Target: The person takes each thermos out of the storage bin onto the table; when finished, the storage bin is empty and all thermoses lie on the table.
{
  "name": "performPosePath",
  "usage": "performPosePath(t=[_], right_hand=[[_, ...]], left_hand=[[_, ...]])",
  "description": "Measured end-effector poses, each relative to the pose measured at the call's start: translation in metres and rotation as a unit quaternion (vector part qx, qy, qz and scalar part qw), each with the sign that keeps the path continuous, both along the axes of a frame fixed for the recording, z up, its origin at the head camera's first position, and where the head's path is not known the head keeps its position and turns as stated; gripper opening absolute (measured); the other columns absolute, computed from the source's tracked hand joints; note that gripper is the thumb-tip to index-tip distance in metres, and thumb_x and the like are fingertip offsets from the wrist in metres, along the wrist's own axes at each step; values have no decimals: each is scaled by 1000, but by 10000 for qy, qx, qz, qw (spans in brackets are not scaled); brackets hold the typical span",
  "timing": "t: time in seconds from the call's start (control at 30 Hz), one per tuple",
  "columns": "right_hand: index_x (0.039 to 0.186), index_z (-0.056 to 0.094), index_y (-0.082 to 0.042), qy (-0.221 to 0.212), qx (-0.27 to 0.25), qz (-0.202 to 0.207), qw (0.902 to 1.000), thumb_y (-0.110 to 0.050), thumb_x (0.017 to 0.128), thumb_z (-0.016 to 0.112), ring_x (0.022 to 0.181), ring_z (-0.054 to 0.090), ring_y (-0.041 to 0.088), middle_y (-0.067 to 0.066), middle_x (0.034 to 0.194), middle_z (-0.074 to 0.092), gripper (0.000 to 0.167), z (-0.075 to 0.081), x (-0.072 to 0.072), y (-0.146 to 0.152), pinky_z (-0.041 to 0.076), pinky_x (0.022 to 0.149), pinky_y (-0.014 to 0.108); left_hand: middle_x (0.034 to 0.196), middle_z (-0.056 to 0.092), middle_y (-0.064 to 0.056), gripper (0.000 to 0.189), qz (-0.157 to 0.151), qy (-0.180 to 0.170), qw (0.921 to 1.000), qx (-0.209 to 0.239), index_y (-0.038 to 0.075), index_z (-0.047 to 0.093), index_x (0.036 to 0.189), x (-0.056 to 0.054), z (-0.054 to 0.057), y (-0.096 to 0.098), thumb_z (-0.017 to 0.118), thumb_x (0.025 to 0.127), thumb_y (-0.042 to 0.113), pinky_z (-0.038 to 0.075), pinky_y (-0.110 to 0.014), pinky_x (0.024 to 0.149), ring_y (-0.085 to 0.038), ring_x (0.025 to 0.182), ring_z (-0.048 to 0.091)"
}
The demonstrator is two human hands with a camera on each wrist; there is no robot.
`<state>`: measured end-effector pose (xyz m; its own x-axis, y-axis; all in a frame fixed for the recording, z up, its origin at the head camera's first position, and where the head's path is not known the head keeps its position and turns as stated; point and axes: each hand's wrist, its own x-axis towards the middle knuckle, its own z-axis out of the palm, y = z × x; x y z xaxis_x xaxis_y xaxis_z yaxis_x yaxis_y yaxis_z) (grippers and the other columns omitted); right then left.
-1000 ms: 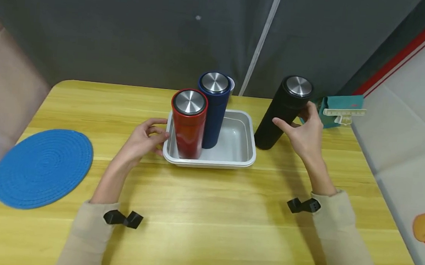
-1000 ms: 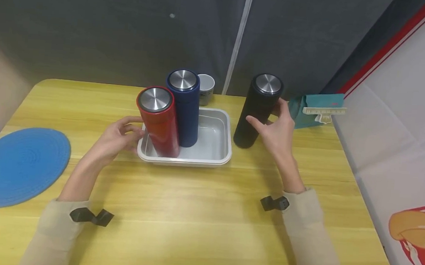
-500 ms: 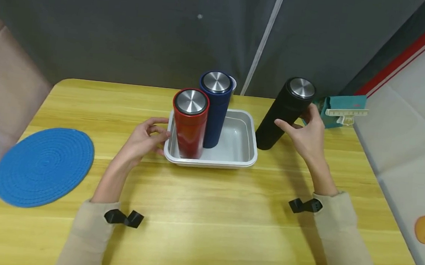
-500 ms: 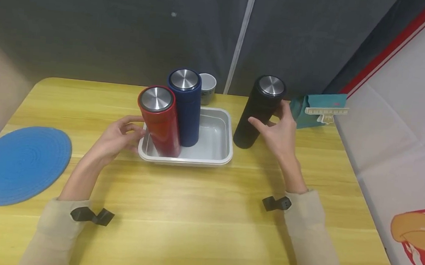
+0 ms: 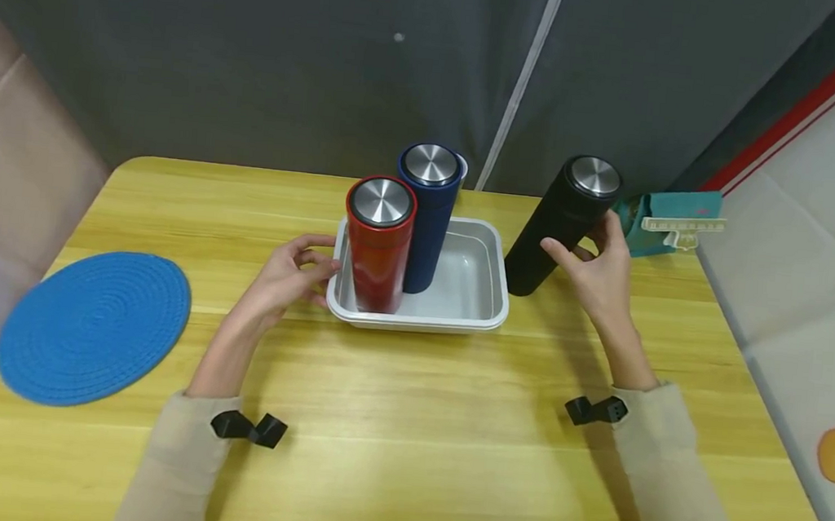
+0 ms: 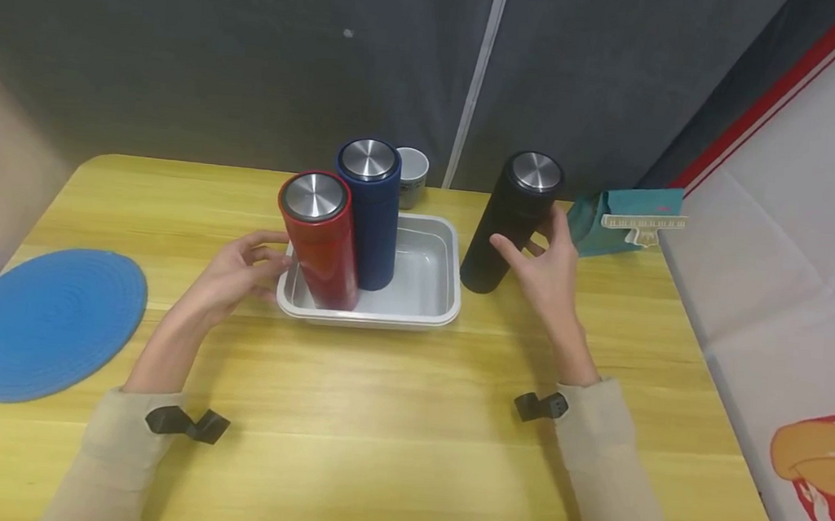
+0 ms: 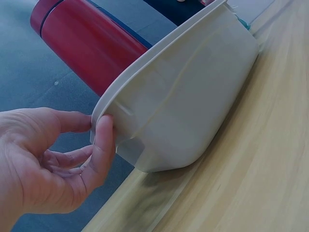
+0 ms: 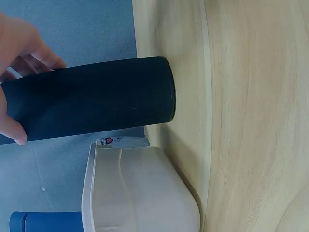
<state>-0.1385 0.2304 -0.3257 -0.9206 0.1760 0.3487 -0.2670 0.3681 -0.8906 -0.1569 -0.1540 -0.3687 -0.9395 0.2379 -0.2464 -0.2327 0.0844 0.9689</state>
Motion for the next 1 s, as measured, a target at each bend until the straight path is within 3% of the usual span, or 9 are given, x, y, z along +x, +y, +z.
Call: performPosePath(t=[0.2,0.53,1.0], right_hand=[[134,47,-3,16,1,26,10000,-5,81,76,99,55,13,2,114,54,60,7,4,-8,53,79,17],[138,46,-8,122,-129,-215,9996,-3,80,77,102,54,14,0,119,53,66,-16,-7,9,53,83,19],[144,38,-8,522,-515,-103,9973,6,83,71,104,55,19,4,125,52,71,-15,7,12,53,82,17]], left_hand=[[108,56,-17,49,23,-68,10000,-20,1,42,138,1,-1,-2,62,94,10,59,-30,56,-21,70,61],[105,57,-17,48,-15,-96,9998,162,1,42,137,0,-1,1,62,94,9,60,-32,55,-22,72,63],[101,58,-15,47,57,-167,9998,122,2,42,137,2,0,2,61,94,7,59,-29,52,-20,66,60]])
